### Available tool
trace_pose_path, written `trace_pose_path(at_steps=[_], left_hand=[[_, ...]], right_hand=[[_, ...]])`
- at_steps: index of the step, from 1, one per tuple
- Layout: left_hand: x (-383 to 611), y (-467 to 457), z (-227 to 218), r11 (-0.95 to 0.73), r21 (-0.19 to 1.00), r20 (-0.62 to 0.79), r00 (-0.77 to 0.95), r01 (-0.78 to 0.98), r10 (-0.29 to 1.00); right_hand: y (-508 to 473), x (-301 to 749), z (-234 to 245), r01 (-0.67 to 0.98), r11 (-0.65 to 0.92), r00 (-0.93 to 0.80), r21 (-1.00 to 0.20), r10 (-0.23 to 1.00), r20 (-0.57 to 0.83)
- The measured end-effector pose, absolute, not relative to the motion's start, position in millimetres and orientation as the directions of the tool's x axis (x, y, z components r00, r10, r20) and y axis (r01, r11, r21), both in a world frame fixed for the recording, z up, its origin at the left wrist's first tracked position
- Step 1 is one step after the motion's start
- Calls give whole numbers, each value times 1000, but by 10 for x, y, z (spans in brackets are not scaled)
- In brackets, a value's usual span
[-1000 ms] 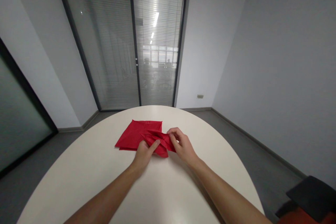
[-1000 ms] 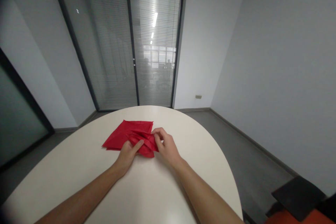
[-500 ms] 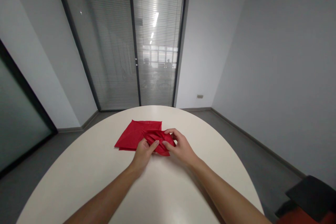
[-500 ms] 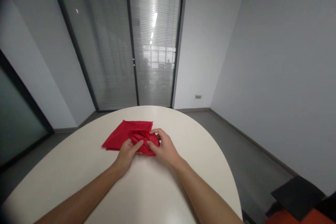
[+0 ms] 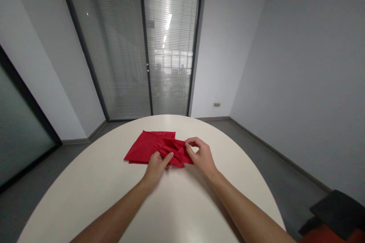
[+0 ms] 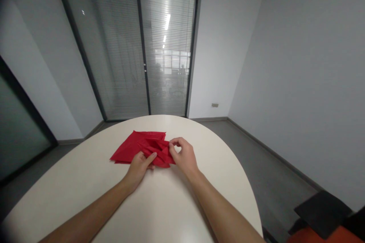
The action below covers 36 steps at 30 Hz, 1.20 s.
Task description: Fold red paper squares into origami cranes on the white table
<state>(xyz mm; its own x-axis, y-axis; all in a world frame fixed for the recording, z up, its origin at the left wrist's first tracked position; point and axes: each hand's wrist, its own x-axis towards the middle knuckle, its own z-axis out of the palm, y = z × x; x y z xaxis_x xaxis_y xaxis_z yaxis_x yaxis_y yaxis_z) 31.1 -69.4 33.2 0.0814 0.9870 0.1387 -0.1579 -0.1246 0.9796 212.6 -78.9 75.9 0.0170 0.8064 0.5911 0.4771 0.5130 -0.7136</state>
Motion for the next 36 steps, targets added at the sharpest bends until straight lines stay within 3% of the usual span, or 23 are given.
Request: trace_pose_path(at_steps=[9, 12, 18, 21, 24, 30, 36], left_hand=[[316, -793, 476, -235, 971, 237, 40, -32, 971], [312, -842, 467, -330, 944, 330, 93, -11, 940], [220, -890, 415, -678, 728, 636, 268, 106, 724], [150, -917, 430, -789, 592, 712, 353, 165, 608], [111, -927, 430, -822, 531, 740, 359, 205, 568], [150, -864, 343, -732, 637, 723, 142, 242, 676], [202, -821, 339, -639, 756, 642, 23, 143, 766]], right_hand=[[-761, 2166, 734, 525, 399, 115, -752, 842, 527], [-754, 2194, 728, 529, 361, 145, -768, 853, 501], [-729, 2236, 737, 545, 469, 90, -695, 791, 604], [-728, 2236, 747, 551, 519, 25, -653, 772, 635], [-767, 2221, 782, 592, 590, -56, -550, 710, 702], [-887, 2193, 874, 692, 671, -302, -267, 604, 738], [-886, 2217, 875, 663, 733, -431, -150, 538, 724]])
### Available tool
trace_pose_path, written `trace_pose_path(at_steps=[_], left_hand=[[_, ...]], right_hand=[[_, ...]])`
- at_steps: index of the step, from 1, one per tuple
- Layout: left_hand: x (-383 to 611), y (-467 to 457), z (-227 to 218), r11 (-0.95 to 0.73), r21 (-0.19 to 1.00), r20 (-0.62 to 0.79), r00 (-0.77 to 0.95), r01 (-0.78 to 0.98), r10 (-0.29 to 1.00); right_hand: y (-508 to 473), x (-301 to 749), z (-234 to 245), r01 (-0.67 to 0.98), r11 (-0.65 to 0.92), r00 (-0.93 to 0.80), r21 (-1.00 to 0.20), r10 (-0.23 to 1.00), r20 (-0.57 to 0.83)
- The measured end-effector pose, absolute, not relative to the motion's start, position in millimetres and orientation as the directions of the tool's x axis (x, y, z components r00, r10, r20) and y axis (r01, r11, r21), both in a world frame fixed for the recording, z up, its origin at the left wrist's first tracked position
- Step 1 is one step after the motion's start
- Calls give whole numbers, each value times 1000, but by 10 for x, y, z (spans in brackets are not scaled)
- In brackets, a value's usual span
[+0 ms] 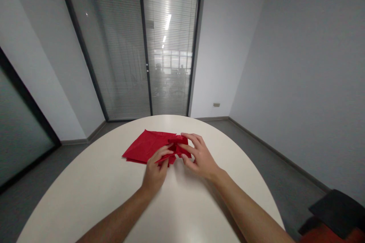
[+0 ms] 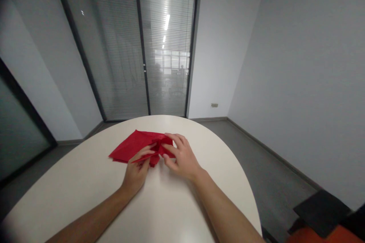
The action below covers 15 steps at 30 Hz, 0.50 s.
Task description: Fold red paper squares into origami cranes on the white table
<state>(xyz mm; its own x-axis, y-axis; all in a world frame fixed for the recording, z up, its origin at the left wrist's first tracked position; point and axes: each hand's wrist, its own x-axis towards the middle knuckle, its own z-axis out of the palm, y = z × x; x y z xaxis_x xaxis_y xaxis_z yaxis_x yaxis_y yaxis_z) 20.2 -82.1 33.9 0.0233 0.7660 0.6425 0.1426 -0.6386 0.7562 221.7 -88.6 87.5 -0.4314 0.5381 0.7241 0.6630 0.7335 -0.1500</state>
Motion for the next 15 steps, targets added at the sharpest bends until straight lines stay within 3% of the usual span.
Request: trace_pose_path(at_steps=[6, 12, 15], left_hand=[[217, -828, 421, -573, 814, 576, -7, 94, 817], [236, -837, 391, -417, 892, 432, -61, 177, 900], [238, -830, 376, -424, 883, 445, -71, 204, 893]], right_hand=[[-845, 2212, 863, 643, 753, -429, -140, 505, 749], [-836, 2196, 798, 661, 720, -345, -210, 540, 768], [-835, 2199, 794, 677, 706, -349, -207, 556, 755]])
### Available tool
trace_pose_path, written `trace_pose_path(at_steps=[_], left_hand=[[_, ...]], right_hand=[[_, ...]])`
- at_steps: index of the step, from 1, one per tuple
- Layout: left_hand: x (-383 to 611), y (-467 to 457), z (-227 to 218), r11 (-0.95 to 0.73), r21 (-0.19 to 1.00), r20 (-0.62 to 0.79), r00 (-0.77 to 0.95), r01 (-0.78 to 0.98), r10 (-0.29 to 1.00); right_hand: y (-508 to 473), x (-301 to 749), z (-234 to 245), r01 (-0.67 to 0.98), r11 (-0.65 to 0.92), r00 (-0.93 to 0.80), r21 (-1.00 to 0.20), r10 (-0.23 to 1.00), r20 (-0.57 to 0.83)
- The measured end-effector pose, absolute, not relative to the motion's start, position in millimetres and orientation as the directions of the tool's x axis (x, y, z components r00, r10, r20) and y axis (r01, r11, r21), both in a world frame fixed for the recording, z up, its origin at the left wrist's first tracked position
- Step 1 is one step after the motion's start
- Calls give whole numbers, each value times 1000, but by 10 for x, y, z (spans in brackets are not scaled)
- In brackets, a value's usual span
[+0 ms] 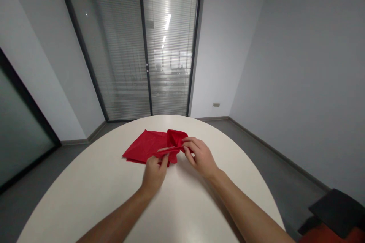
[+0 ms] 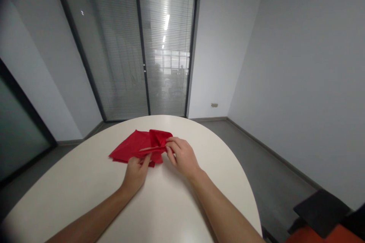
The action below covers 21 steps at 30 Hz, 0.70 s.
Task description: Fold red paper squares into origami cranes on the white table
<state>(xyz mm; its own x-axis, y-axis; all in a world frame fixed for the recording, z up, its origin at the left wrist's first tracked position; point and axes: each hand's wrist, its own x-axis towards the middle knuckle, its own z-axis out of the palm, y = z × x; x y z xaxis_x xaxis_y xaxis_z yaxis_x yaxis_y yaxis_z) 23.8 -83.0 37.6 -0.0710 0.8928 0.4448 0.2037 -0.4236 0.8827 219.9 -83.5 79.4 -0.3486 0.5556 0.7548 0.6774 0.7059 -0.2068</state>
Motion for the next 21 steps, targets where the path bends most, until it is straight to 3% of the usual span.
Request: trace_pose_path(at_steps=[7, 12, 16, 21], left_hand=[[234, -799, 370, -589, 774, 615, -57, 232, 786], [224, -786, 311, -594, 744, 632, -36, 305, 774], [219, -773, 286, -593, 707, 650, -23, 386, 760], [233, -792, 353, -695, 599, 715, 123, 398, 688]], right_hand=[[-853, 2200, 843, 748, 640, -289, -177, 555, 780], [-861, 2192, 842, 766, 623, -277, -160, 545, 791], [-877, 2169, 851, 732, 666, -298, -142, 501, 812], [-916, 2117, 898, 647, 751, -401, -131, 482, 779]])
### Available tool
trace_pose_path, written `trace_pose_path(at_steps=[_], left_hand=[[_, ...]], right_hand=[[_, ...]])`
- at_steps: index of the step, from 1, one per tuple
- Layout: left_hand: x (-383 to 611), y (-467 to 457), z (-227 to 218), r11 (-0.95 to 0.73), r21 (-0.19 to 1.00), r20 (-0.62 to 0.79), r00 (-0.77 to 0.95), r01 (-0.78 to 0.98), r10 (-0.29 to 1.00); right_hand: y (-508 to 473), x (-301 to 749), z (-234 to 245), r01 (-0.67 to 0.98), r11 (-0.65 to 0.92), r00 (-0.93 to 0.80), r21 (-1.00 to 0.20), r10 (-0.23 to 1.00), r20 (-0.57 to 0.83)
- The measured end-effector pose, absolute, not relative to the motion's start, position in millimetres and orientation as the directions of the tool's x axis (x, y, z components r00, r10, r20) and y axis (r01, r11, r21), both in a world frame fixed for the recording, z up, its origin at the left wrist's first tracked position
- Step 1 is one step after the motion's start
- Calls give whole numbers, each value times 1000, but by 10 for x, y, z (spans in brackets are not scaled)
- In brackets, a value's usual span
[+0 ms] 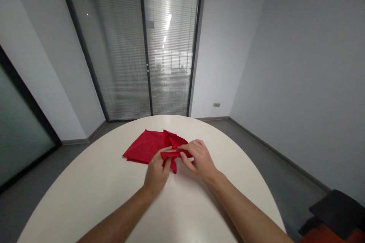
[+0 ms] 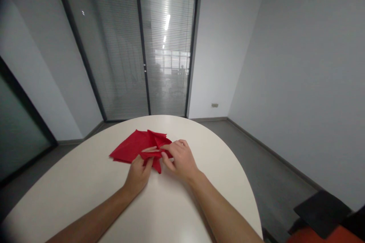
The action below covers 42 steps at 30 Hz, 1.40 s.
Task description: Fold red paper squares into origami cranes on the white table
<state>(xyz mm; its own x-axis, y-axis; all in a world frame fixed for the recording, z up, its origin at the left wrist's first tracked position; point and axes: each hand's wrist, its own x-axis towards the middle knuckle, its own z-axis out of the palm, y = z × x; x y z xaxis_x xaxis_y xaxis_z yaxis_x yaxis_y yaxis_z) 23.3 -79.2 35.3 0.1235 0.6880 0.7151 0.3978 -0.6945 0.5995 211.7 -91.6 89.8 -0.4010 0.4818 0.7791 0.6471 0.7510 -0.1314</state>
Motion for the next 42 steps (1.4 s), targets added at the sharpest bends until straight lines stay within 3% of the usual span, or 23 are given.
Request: trace_pose_path(at_steps=[9, 16, 27, 35, 42], left_hand=[[251, -814, 372, -614, 639, 655, 89, 463, 750], [243, -810, 367, -575, 732, 579, 111, 365, 808], [245, -840, 377, -464, 847, 486, -22, 258, 874], [290, -865, 357, -511, 791, 516, 82, 337, 853], [257, -829, 376, -542, 707, 600, 19, 454, 800]], right_hand=[[-925, 2104, 893, 639, 734, -364, -229, 551, 751], [-906, 2122, 863, 662, 706, -352, -251, 589, 728], [-893, 2150, 809, 635, 644, -311, -427, 719, 622], [-869, 2170, 807, 693, 565, -204, -447, 749, 630], [-853, 2213, 794, 669, 659, -302, -344, 664, 684]])
